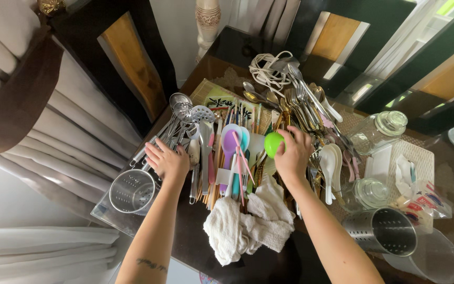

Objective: The person wipes various kitchen utensils including a metal utensil holder, a whisk, and a ladle with a white cloth.

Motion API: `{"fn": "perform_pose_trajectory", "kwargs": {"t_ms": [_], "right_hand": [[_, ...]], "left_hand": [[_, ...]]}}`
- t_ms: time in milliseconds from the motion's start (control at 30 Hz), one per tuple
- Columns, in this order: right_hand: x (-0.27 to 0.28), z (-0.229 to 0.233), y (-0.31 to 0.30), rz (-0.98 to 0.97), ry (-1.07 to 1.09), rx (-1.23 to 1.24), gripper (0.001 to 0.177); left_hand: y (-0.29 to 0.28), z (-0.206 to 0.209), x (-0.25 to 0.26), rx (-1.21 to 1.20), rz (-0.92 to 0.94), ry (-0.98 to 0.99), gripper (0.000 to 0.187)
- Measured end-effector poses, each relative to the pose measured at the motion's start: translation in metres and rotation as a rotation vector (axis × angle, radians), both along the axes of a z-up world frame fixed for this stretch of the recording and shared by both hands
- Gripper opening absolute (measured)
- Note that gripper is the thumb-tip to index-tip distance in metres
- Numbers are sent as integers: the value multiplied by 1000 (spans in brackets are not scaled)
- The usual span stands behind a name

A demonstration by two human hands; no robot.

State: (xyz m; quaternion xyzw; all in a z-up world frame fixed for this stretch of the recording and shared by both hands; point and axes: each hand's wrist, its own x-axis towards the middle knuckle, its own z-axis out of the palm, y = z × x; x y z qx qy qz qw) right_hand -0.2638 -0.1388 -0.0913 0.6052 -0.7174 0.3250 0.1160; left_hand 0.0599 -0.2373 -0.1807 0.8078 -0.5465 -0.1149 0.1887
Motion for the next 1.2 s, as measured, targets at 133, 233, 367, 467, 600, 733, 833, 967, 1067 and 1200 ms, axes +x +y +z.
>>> {"fn": "perform_pose_trajectory", "kwargs": {"t_ms": [133,233,367,467,600,733,833,967,1067,1200], "right_hand": [[16,-4,-2,45,33,27,36],[36,-13,-2,165,54,-47,32],[60,-21,5,288,24,-45,26],[79,-25,11,382,11,-69,22],[96,-21,24,494,13,-40,24],[106,-13,34,509,12,33,23],[110,-8,37,559,-25,70,25],[112,-6,42,570,-27,69,27],[112,-3,43,598,-32,51,27],[112,-2,47,599,-36,45,25]], "left_hand": [[-19,-26,8,46,73,9,86],[-22,-33,11,54,160,-100,86],[-19,-15,15,135,205,-92,90],[-15,1,15,207,192,-87,95],[-16,6,18,293,137,-148,96],[-13,4,17,260,97,-115,88],[-9,6,16,238,49,-90,79],[-2,15,12,249,2,-81,76],[3,20,3,221,-13,-56,80],[6,17,-7,201,-20,48,89]]}}
